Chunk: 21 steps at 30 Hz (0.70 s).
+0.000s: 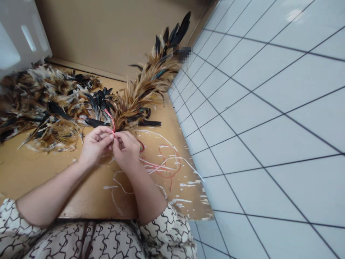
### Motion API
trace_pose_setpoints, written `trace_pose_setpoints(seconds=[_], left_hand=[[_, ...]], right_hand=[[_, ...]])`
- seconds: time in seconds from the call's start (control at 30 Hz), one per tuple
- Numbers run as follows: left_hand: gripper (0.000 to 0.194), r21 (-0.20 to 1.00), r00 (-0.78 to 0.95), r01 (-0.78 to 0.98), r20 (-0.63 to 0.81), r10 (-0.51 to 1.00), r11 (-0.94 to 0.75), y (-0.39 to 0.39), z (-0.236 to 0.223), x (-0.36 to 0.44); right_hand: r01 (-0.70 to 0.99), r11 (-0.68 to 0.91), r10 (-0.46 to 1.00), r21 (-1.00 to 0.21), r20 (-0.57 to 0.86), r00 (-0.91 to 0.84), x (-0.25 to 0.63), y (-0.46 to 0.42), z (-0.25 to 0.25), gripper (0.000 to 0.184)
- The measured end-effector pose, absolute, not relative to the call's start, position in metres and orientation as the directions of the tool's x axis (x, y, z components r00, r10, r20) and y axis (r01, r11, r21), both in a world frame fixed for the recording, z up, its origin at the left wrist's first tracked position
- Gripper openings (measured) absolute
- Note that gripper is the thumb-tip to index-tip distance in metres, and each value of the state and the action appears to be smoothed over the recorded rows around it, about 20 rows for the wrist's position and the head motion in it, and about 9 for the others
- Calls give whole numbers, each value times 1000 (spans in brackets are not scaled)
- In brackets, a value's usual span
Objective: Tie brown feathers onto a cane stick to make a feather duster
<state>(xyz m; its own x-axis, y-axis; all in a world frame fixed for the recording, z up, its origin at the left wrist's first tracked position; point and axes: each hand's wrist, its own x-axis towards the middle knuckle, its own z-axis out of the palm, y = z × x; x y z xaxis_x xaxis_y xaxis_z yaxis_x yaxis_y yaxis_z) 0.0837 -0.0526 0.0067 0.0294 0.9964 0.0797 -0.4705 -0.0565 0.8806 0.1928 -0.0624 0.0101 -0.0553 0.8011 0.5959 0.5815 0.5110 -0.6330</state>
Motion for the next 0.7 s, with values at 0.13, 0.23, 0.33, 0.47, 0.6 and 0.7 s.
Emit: trace_pose_setpoints(seconds=[0.13,0.23,0.33,0.47,0.6,0.7], left_hand=[[31,882,24,-469,64,998,-45,-52,7,84],[29,891,32,-454,35,999,-17,-53,8,84],[27,897,27,-442,19,999,-5,-53,9,84],[25,895,58,-445,-7,998,32,-54,11,84],[24,890,72,-454,-22,997,53,-56,13,85],[25,884,73,-465,-22,997,53,-56,14,86]], right_hand=[[574,501,818,-648,571,-70,193,-61,10,12],[583,471,831,-662,555,-40,193,-61,9,11],[566,444,846,-694,533,-10,192,-61,8,10],[498,394,879,-773,475,42,190,-61,7,6],[421,376,890,-825,448,85,189,-60,5,4],[508,463,829,-727,558,43,190,-60,5,8]])
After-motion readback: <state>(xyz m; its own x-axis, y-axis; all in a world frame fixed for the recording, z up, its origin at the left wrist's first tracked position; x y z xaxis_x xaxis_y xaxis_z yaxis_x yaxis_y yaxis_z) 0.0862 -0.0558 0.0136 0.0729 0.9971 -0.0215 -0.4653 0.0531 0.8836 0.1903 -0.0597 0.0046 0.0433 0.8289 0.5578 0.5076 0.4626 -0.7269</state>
